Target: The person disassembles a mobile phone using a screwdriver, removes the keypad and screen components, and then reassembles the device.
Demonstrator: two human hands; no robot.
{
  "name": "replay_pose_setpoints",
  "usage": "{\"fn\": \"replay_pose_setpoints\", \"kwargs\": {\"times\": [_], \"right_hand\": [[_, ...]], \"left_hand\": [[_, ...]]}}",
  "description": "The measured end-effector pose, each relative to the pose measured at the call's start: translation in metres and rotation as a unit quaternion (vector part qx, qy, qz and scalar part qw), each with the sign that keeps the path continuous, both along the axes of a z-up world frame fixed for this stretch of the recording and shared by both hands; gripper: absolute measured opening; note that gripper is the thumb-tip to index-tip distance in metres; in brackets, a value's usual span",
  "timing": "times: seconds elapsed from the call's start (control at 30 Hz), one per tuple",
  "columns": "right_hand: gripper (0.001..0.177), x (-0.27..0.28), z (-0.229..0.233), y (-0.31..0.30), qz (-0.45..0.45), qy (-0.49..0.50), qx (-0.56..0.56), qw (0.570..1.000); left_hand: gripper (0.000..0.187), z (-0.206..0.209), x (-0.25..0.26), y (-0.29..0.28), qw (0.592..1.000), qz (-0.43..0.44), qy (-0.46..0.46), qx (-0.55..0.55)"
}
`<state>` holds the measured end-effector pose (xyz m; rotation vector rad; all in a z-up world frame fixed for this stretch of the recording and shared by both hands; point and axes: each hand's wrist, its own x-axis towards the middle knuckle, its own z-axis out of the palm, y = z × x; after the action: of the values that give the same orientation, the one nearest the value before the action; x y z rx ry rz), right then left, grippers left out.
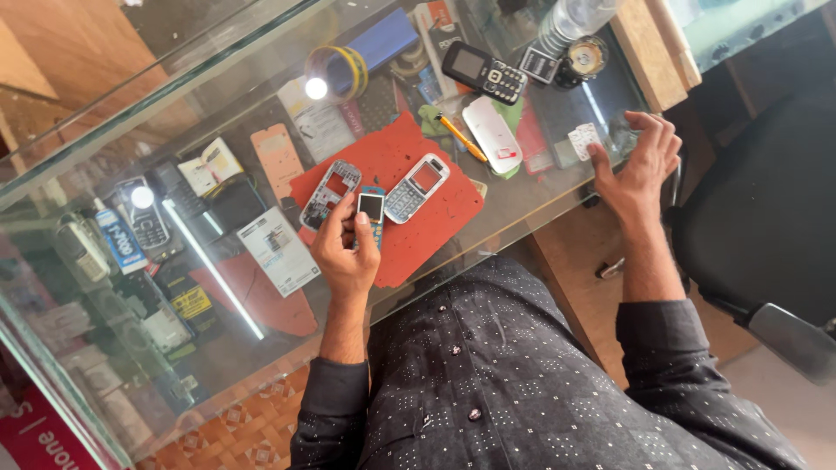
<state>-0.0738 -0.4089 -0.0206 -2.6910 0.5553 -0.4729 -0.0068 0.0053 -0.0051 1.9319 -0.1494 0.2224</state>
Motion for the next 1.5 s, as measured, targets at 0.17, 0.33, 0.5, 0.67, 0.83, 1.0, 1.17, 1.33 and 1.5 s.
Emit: {"fn": "replay_pose_setpoints", "kwargs": {"times": [0.17, 0.33, 0.5, 0.67, 0.83, 1.0, 1.17, 1.33, 1.5], "right_hand": [[0.069, 0.011, 0.006, 0.013, 0.005, 0.021, -0.034, 0.999], [0.066, 0.011, 0.008, -0.003, 0.014, 0.036, 0.03, 0.999], [0.046, 0.01, 0.011, -0.005, 0.03, 0.019, 0.03, 0.999], [0.038, 0.017, 0.035, 0.057, 0.094, -0.05, 0.078, 0.991], [0.064, 0.041, 0.048, 0.119, 0.178, -0.048, -0.016, 0.983], [0.055, 0.046, 0.044, 0.115, 0.152, -0.005, 0.01, 0.988], [0.051, 0.039, 0.046, 0.102, 0.142, -0.003, 0.062, 0.988], [0.05, 0.034, 0.054, 0.095, 0.129, -0.005, 0.126, 0.984], [0.049, 0.03, 0.06, 0.089, 0.141, 0.009, 0.107, 0.984]], "left_hand": [[0.029, -0.001, -0.003, 0.0, 0.999, -0.005, 0.002, -0.037], [0.031, -0.006, -0.007, 0.005, 0.999, -0.012, 0.025, -0.031], [0.033, -0.01, -0.012, 0.015, 0.982, -0.005, 0.106, -0.153], [0.04, 0.025, -0.003, -0.003, 0.988, -0.012, 0.144, -0.059], [0.078, 0.042, 0.018, -0.045, 0.985, -0.108, 0.012, 0.131], [0.078, 0.032, 0.027, -0.059, 0.964, -0.141, -0.02, 0.226], [0.075, 0.035, 0.03, -0.059, 0.962, -0.149, -0.012, 0.228], [0.055, 0.047, 0.036, -0.058, 0.959, -0.181, -0.029, 0.218], [0.052, 0.056, 0.044, -0.06, 0.94, -0.213, -0.065, 0.26]]}}
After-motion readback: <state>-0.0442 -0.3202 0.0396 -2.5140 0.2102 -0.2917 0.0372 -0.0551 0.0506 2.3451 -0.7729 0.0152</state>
